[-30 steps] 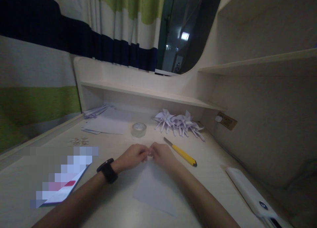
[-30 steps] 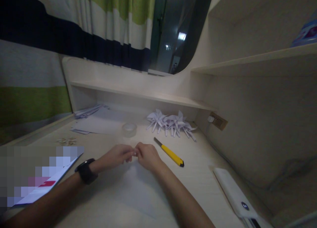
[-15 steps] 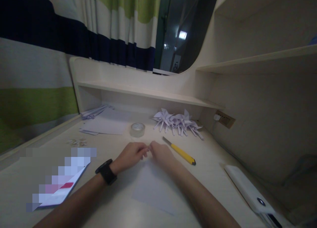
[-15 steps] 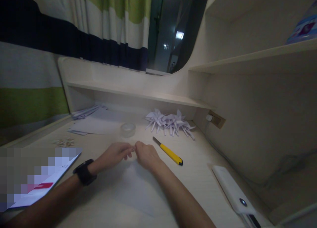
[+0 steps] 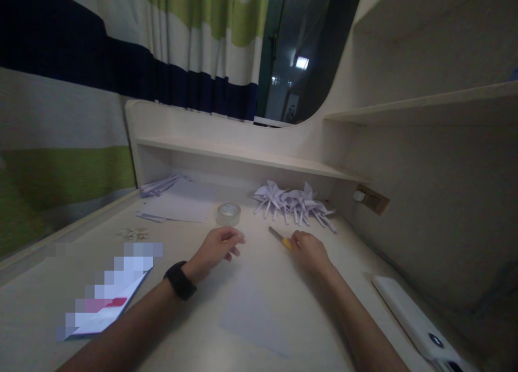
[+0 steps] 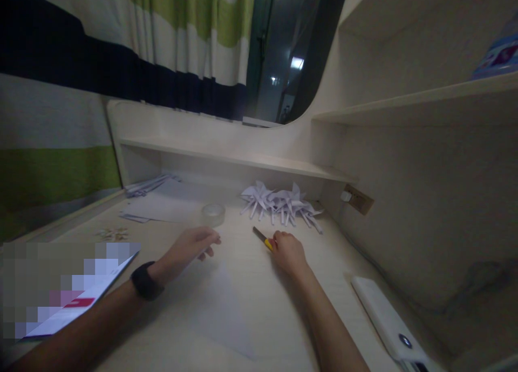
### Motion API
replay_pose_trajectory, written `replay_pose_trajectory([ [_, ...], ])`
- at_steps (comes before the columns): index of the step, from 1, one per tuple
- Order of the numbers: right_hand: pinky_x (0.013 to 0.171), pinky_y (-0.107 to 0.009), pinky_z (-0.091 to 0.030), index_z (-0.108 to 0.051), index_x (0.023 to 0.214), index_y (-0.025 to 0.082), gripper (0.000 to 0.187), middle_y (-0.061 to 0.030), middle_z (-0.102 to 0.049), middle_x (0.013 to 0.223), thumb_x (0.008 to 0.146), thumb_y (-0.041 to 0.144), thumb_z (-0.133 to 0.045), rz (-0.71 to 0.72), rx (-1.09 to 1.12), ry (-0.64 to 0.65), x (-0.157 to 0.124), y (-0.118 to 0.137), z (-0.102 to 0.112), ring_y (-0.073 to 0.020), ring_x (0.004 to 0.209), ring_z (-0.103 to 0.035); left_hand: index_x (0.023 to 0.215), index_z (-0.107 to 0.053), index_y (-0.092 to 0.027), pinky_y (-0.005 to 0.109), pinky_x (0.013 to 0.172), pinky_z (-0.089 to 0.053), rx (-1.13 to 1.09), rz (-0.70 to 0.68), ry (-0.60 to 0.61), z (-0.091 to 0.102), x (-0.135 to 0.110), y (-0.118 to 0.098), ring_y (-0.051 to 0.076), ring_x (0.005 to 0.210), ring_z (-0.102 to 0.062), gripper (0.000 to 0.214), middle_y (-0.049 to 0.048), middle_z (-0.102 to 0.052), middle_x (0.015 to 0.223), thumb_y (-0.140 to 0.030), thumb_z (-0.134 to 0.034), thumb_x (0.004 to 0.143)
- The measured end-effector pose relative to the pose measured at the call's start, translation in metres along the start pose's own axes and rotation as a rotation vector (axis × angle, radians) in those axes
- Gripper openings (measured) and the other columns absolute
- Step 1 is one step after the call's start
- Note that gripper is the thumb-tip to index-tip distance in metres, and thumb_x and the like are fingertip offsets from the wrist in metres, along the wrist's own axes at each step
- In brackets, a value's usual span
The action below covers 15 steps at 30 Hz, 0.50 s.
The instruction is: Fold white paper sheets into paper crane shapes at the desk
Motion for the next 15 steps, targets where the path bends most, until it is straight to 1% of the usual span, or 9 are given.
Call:
replay_pose_trajectory([
  [2, 0.067, -0.025, -0.036, -0.063, 0.082, 0.016, 0.024, -0.0092, -0.068, 0.086, 0.092, 0.027, -0.046, 0.020, 0.059, -0.010, -0.004, 0.012, 0.000, -0.0177, 0.081, -0.061, 0.080, -0.064, -0.013, 0.025, 0.055, -0.047, -0.023, 0.012, -0.008, -0.003, -0.005, -0.006, 0.015, 0.065, -0.062, 0.030, 0.0085, -0.069, 0.088, -0.043, -0.058, 0.081],
  [3, 0.068, -0.024, -0.037, -0.064, 0.084, 0.017, 0.024, -0.0067, -0.069, 0.086, 0.093, 0.029, -0.044, 0.048, 0.109, -0.015, -0.005, 0.023, 0.001, -0.0160, 0.080, -0.061, 0.080, -0.065, -0.013, 0.026, 0.058, -0.047, -0.026, 0.003, -0.012, -0.005, -0.007, -0.009, 0.015, 0.066, -0.062, 0.031, 0.0083, -0.069, 0.085, -0.043, -0.058, 0.081],
  [5, 0.065, -0.023, -0.040, -0.065, 0.085, 0.017, 0.024, -0.0045, -0.069, 0.081, 0.092, 0.031, -0.047, 0.160, 0.436, -0.035, -0.008, 0.051, 0.007, -0.0147, 0.072, -0.061, 0.082, -0.067, -0.013, 0.026, 0.061, -0.046, -0.017, -0.043, -0.002, -0.009, -0.010, -0.016, 0.015, 0.067, -0.060, 0.032, 0.0070, -0.068, 0.078, -0.044, -0.056, 0.083],
  [6, 0.063, -0.022, -0.041, -0.066, 0.087, 0.018, 0.024, -0.0036, -0.069, 0.081, 0.092, 0.032, -0.047, 0.221, 0.568, -0.034, -0.010, 0.065, 0.011, -0.0145, 0.072, -0.061, 0.083, -0.067, -0.013, 0.026, 0.060, -0.045, -0.008, -0.072, 0.018, -0.012, -0.012, -0.019, 0.015, 0.066, -0.059, 0.033, 0.0061, -0.067, 0.075, -0.044, -0.055, 0.084],
  [7, 0.064, -0.022, -0.042, -0.066, 0.090, 0.018, 0.023, -0.0031, -0.069, 0.082, 0.091, 0.033, -0.049, 0.262, 0.655, -0.043, -0.012, 0.077, 0.014, -0.0141, 0.073, -0.061, 0.084, -0.068, -0.013, 0.026, 0.060, -0.044, 0.003, -0.095, 0.046, -0.014, -0.013, -0.022, 0.015, 0.065, -0.058, 0.033, 0.0054, -0.067, 0.073, -0.043, -0.055, 0.084],
  [8, 0.064, -0.022, -0.042, -0.066, 0.093, 0.019, 0.021, -0.0030, -0.069, 0.084, 0.090, 0.032, -0.051, 0.292, 0.695, -0.035, -0.013, 0.088, 0.017, -0.0137, 0.072, -0.061, 0.084, -0.069, -0.014, 0.026, 0.061, -0.044, 0.017, -0.111, 0.077, -0.017, -0.013, -0.023, 0.015, 0.065, -0.058, 0.032, 0.0049, -0.066, 0.071, -0.043, -0.055, 0.084],
  [11, 0.063, -0.023, -0.041, -0.068, 0.084, 0.018, 0.014, -0.0031, -0.069, 0.076, 0.085, 0.022, -0.054, 0.278, 0.614, -0.037, -0.016, 0.102, 0.021, -0.0142, 0.068, -0.061, 0.077, -0.069, -0.014, 0.027, 0.061, -0.044, 0.094, -0.124, 0.150, -0.021, -0.012, -0.022, 0.016, 0.063, -0.058, 0.032, 0.0047, -0.066, 0.067, -0.042, -0.056, 0.081],
  [13, 0.063, -0.024, -0.040, -0.068, 0.079, 0.018, 0.013, -0.0030, -0.069, 0.073, 0.083, 0.018, -0.055, 0.283, 0.542, -0.015, -0.018, 0.102, 0.021, -0.0147, 0.067, -0.061, 0.072, -0.068, -0.014, 0.027, 0.060, -0.045, 0.149, -0.114, 0.180, -0.022, -0.010, -0.017, 0.016, 0.062, -0.059, 0.032, 0.0051, -0.066, 0.065, -0.042, -0.057, 0.080],
  [15, 0.064, -0.024, -0.039, -0.068, 0.079, 0.018, 0.013, -0.0031, -0.070, 0.074, 0.082, 0.016, -0.056, 0.321, 0.502, 0.010, -0.020, 0.101, 0.021, -0.0148, 0.068, -0.061, 0.071, -0.068, -0.014, 0.026, 0.059, -0.045, 0.186, -0.119, 0.219, -0.023, -0.009, -0.012, 0.016, 0.061, -0.059, 0.031, 0.0051, -0.067, 0.065, -0.041, -0.057, 0.079],
])
Point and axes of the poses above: each hand's wrist, its own x-axis towards the middle knuckle, its own z-axis out of the back of the hand, y = z × x, the point moved 5 cm from there along x, towards the middle knuckle
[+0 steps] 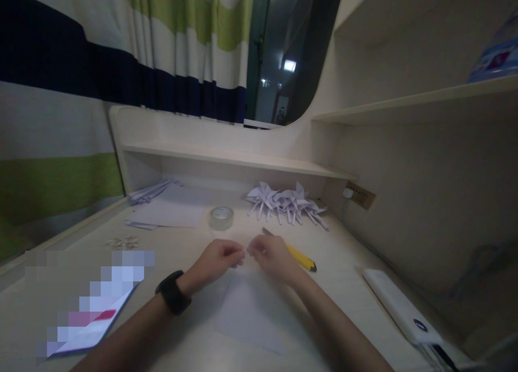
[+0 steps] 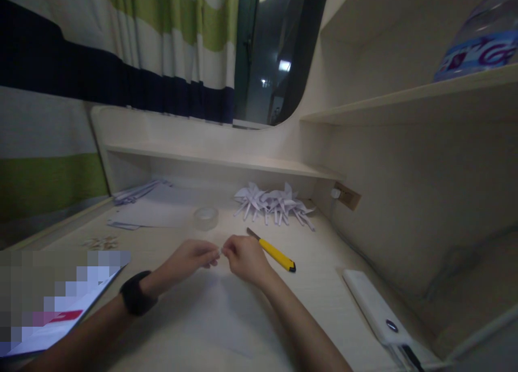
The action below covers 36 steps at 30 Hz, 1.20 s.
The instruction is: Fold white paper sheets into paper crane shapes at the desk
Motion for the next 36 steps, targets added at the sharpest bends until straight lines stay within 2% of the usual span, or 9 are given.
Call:
replay_pose_trajectory([
  [3, 0.065, -0.023, -0.039, -0.067, 0.079, 0.018, 0.014, -0.0030, -0.069, 0.076, 0.081, 0.013, -0.055, 0.034, -0.033, 0.012, -0.003, -0.001, 0.002, -0.0149, 0.070, -0.061, 0.070, -0.067, -0.013, 0.026, 0.059, -0.046, -0.003, -0.024, 0.046, -0.004, 0.000, 0.005, 0.016, 0.061, -0.059, 0.030, 0.0050, -0.066, 0.065, -0.039, -0.055, 0.080],
  [7, 0.062, -0.023, -0.039, -0.066, 0.078, 0.018, 0.013, -0.0022, -0.068, 0.074, 0.080, 0.011, -0.054, 0.017, 0.004, -0.012, -0.004, -0.003, -0.001, -0.0139, 0.068, -0.060, 0.067, -0.066, -0.012, 0.026, 0.058, -0.044, -0.072, -0.030, 0.044, -0.006, -0.002, 0.000, 0.015, 0.059, -0.056, 0.033, 0.0052, -0.063, 0.065, -0.041, -0.055, 0.080],
  [11, 0.060, -0.023, -0.042, -0.065, 0.078, 0.016, 0.006, -0.0021, -0.067, 0.070, 0.080, 0.019, -0.060, -0.087, 0.191, -0.075, -0.004, -0.009, -0.005, -0.0132, 0.063, -0.059, 0.061, -0.062, -0.013, 0.025, 0.055, -0.037, -0.134, -0.052, 0.034, -0.007, -0.005, -0.010, 0.012, 0.054, -0.048, 0.040, 0.0023, -0.057, 0.057, -0.047, -0.056, 0.081],
  [14, 0.057, -0.023, -0.044, -0.064, 0.071, 0.016, 0.009, -0.0008, -0.064, 0.064, 0.079, 0.019, -0.060, -0.160, 0.307, -0.106, -0.004, -0.015, -0.010, -0.0123, 0.058, -0.057, 0.068, -0.066, -0.012, 0.025, 0.057, -0.037, -0.208, -0.009, 0.006, -0.005, -0.005, -0.010, 0.014, 0.059, -0.050, 0.038, 0.0042, -0.061, 0.063, -0.049, -0.062, 0.075],
  [17, 0.049, -0.022, -0.044, -0.061, 0.071, 0.017, 0.010, 0.0008, -0.061, 0.061, 0.077, 0.024, -0.061, -0.218, 0.481, -0.129, -0.004, -0.021, -0.017, -0.0109, 0.050, -0.054, 0.070, -0.069, -0.013, 0.026, 0.059, -0.038, -0.207, 0.019, -0.024, -0.002, -0.006, -0.009, 0.015, 0.062, -0.051, 0.034, 0.0043, -0.063, 0.066, -0.046, -0.066, 0.072],
  [21, 0.044, -0.023, -0.046, -0.059, 0.073, 0.017, 0.022, 0.0024, -0.057, 0.055, 0.074, 0.038, -0.064, -0.277, 0.731, -0.171, -0.003, -0.021, -0.027, -0.0109, 0.046, -0.053, 0.068, -0.070, -0.013, 0.024, 0.055, -0.034, -0.261, 0.057, -0.067, 0.003, -0.008, -0.010, 0.012, 0.057, -0.045, 0.027, 0.0006, -0.059, 0.060, -0.040, -0.067, 0.073],
  [28, 0.044, -0.024, -0.047, -0.062, 0.069, 0.016, 0.029, 0.0012, -0.058, 0.054, 0.065, 0.044, -0.071, -0.331, 0.891, -0.164, -0.004, -0.021, -0.034, -0.0115, 0.047, -0.054, 0.077, -0.071, -0.012, 0.027, 0.062, -0.046, -0.384, 0.166, -0.185, 0.006, -0.010, -0.004, 0.016, 0.069, -0.059, 0.026, 0.0050, -0.066, 0.071, -0.036, -0.073, 0.066],
  [31, 0.046, -0.024, -0.048, -0.063, 0.068, 0.015, 0.031, 0.0001, -0.060, 0.055, 0.060, 0.043, -0.075, -0.373, 0.959, -0.135, -0.005, -0.024, -0.037, -0.0114, 0.048, -0.054, 0.079, -0.071, -0.012, 0.026, 0.060, -0.048, -0.387, 0.157, -0.159, 0.004, -0.010, -0.005, 0.017, 0.071, -0.061, 0.026, 0.0069, -0.068, 0.076, -0.036, -0.072, 0.069],
  [36, 0.042, -0.022, -0.046, -0.062, 0.068, 0.016, 0.028, 0.0017, -0.058, 0.051, 0.058, 0.038, -0.075, -0.424, 0.998, -0.201, -0.008, -0.022, -0.036, -0.0116, 0.046, -0.055, 0.078, -0.071, -0.012, 0.025, 0.055, -0.049, -0.380, 0.125, -0.185, 0.003, -0.009, -0.006, 0.018, 0.072, -0.061, 0.025, 0.0074, -0.067, 0.075, -0.036, -0.070, 0.070],
])
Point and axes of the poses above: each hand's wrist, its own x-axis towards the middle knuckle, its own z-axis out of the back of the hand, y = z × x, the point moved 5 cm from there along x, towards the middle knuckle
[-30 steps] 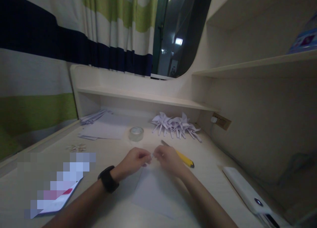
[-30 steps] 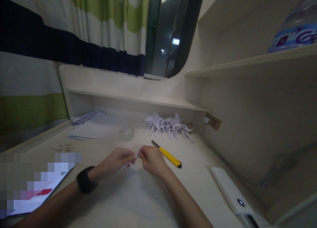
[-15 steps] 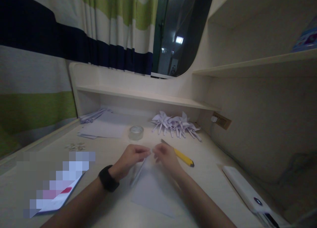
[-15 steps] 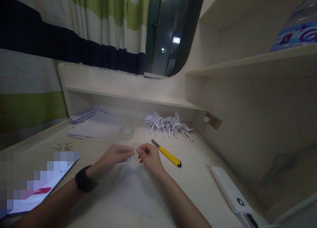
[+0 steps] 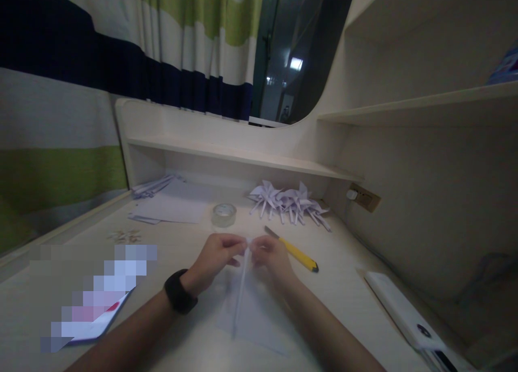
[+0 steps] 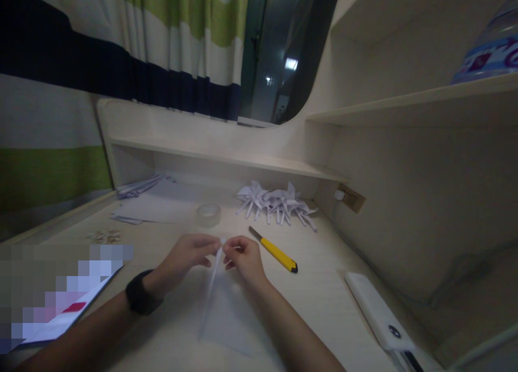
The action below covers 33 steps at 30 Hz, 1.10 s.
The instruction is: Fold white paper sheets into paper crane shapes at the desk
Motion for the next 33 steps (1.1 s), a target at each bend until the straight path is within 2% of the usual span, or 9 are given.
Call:
replay_pose_trajectory([
  [6, 0.040, -0.020, -0.043, -0.062, 0.071, 0.015, 0.030, 0.0030, -0.060, 0.056, 0.054, 0.033, -0.078, -0.009, 0.054, -0.039, -0.002, -0.001, 0.000, -0.0089, 0.042, -0.052, 0.075, -0.069, -0.011, 0.025, 0.051, -0.049, 0.088, -0.077, 0.041, -0.004, 0.003, 0.005, 0.017, 0.063, -0.059, 0.027, 0.0060, -0.064, 0.071, -0.038, -0.064, 0.074],
  [12, 0.039, -0.021, -0.040, -0.062, 0.062, 0.014, 0.023, 0.0028, -0.056, 0.045, 0.052, 0.028, -0.077, -0.045, 0.080, -0.062, 0.000, -0.007, 0.004, -0.0090, 0.038, -0.048, 0.070, -0.066, -0.012, 0.025, 0.049, -0.048, 0.184, -0.117, 0.015, -0.007, 0.002, 0.006, 0.016, 0.059, -0.058, 0.027, 0.0037, -0.060, 0.064, -0.037, -0.060, 0.077],
  [17, 0.041, -0.021, -0.041, -0.062, 0.065, 0.013, 0.026, 0.0012, -0.058, 0.049, 0.053, 0.031, -0.077, -0.063, 0.114, -0.130, -0.003, -0.007, 0.005, -0.0098, 0.041, -0.050, 0.076, -0.064, -0.014, 0.030, 0.060, -0.052, 0.048, -0.048, 0.068, -0.014, 0.001, 0.009, 0.019, 0.069, -0.064, 0.029, 0.0051, -0.065, 0.073, -0.043, -0.061, 0.078],
  [21, 0.041, -0.022, -0.041, -0.062, 0.072, 0.014, 0.027, 0.0020, -0.059, 0.055, 0.058, 0.034, -0.073, -0.068, 0.131, -0.114, -0.002, -0.008, 0.004, -0.0099, 0.042, -0.050, 0.070, -0.062, -0.014, 0.027, 0.056, -0.047, 0.079, -0.084, 0.083, -0.018, 0.001, 0.006, 0.016, 0.058, -0.060, 0.033, 0.0032, -0.062, 0.063, -0.046, -0.063, 0.076],
  [24, 0.039, -0.020, -0.036, -0.060, 0.070, 0.015, 0.025, 0.0041, -0.054, 0.049, 0.066, 0.038, -0.069, 0.060, -0.051, -0.065, -0.001, -0.003, 0.003, -0.0092, 0.039, -0.047, 0.067, -0.060, -0.015, 0.025, 0.053, -0.042, 0.151, -0.159, 0.103, -0.019, 0.002, 0.004, 0.014, 0.055, -0.055, 0.033, 0.0012, -0.058, 0.060, -0.045, -0.059, 0.080],
  [27, 0.041, -0.020, -0.035, -0.059, 0.068, 0.015, 0.023, 0.0048, -0.051, 0.047, 0.075, 0.037, -0.062, 0.177, -0.269, -0.072, -0.001, 0.001, 0.005, -0.0096, 0.041, -0.046, 0.067, -0.058, -0.016, 0.023, 0.052, -0.039, 0.218, -0.212, 0.110, -0.018, 0.003, 0.007, 0.012, 0.054, -0.050, 0.030, -0.0012, -0.053, 0.057, -0.041, -0.055, 0.083],
  [33, 0.054, -0.021, -0.033, -0.058, 0.065, 0.016, 0.029, 0.0020, -0.055, 0.058, 0.087, 0.034, -0.051, 0.417, -0.732, -0.020, -0.003, 0.012, 0.005, -0.0103, 0.054, -0.049, 0.071, -0.056, -0.016, 0.023, 0.049, -0.041, 0.315, -0.198, 0.184, -0.015, 0.006, 0.019, 0.012, 0.053, -0.051, 0.026, -0.0012, -0.052, 0.061, -0.038, -0.050, 0.084],
])
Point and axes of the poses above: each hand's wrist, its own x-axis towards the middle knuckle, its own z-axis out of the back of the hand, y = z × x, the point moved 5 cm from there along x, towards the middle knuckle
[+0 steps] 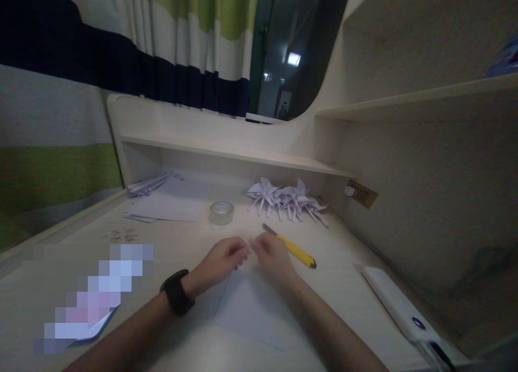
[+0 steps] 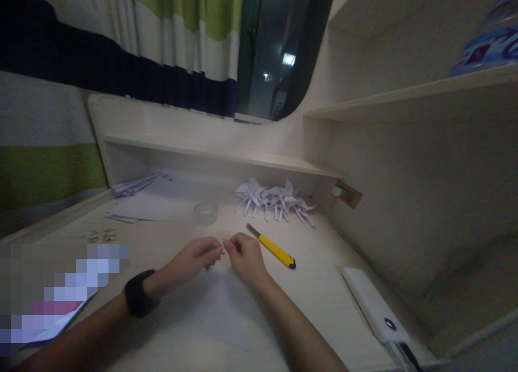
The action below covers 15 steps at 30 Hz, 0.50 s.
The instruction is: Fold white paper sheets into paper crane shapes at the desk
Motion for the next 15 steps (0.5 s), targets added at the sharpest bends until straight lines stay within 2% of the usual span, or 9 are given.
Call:
replay_pose_trajectory([
  [3, 0.058, -0.021, -0.034, -0.059, 0.067, 0.017, 0.031, 0.0000, -0.060, 0.064, 0.091, 0.032, -0.046, 0.084, -0.134, 0.067, 0.003, -0.001, 0.001, -0.0111, 0.060, -0.052, 0.075, -0.056, -0.017, 0.023, 0.044, -0.043, -0.020, 0.059, 0.027, -0.001, 0.001, 0.010, 0.014, 0.054, -0.055, 0.025, 0.0006, -0.056, 0.066, -0.039, -0.050, 0.084],
  [5, 0.061, -0.021, -0.035, -0.061, 0.072, 0.017, 0.032, -0.0017, -0.063, 0.069, 0.094, 0.032, -0.041, 0.073, -0.232, 0.088, 0.008, -0.009, 0.008, -0.0124, 0.065, -0.056, 0.074, -0.057, -0.017, 0.023, 0.041, -0.041, -0.014, 0.079, -0.001, 0.002, 0.003, 0.015, 0.014, 0.051, -0.055, 0.026, 0.0005, -0.055, 0.063, -0.040, -0.050, 0.084],
  [7, 0.064, -0.022, -0.036, -0.063, 0.080, 0.017, 0.034, -0.0039, -0.065, 0.075, 0.096, 0.033, -0.037, 0.007, -0.386, 0.090, 0.013, -0.022, 0.022, -0.0139, 0.071, -0.058, 0.077, -0.059, -0.016, 0.022, 0.040, -0.038, -0.014, 0.103, -0.074, 0.009, 0.006, 0.017, 0.013, 0.049, -0.053, 0.027, 0.0010, -0.057, 0.063, -0.041, -0.052, 0.081],
  [10, 0.070, -0.024, -0.036, -0.065, 0.089, 0.019, 0.029, -0.0063, -0.068, 0.088, 0.092, 0.037, -0.044, -0.154, -0.666, 0.148, 0.019, -0.051, 0.048, -0.0170, 0.083, -0.060, 0.088, -0.062, -0.015, 0.021, 0.042, -0.037, -0.077, 0.136, -0.208, 0.024, 0.007, 0.015, 0.013, 0.055, -0.054, 0.030, 0.0035, -0.061, 0.075, -0.042, -0.058, 0.077],
  [12, 0.075, -0.026, -0.037, -0.066, 0.096, 0.017, 0.028, -0.0099, -0.067, 0.097, 0.087, 0.040, -0.053, -0.187, -0.702, 0.160, 0.020, -0.066, 0.060, -0.0205, 0.093, -0.059, 0.089, -0.063, -0.015, 0.021, 0.045, -0.038, -0.132, 0.149, -0.267, 0.033, 0.005, 0.012, 0.014, 0.060, -0.055, 0.031, 0.0043, -0.062, 0.080, -0.043, -0.060, 0.076],
  [15, 0.077, -0.028, -0.038, -0.064, 0.105, 0.017, 0.039, -0.0116, -0.065, 0.104, 0.084, 0.047, -0.054, -0.261, -0.778, 0.218, 0.019, -0.082, 0.067, -0.0225, 0.098, -0.058, 0.084, -0.064, -0.015, 0.023, 0.052, -0.041, -0.200, 0.174, -0.309, 0.041, 0.002, 0.008, 0.015, 0.067, -0.058, 0.032, 0.0058, -0.064, 0.084, -0.047, -0.060, 0.078],
])
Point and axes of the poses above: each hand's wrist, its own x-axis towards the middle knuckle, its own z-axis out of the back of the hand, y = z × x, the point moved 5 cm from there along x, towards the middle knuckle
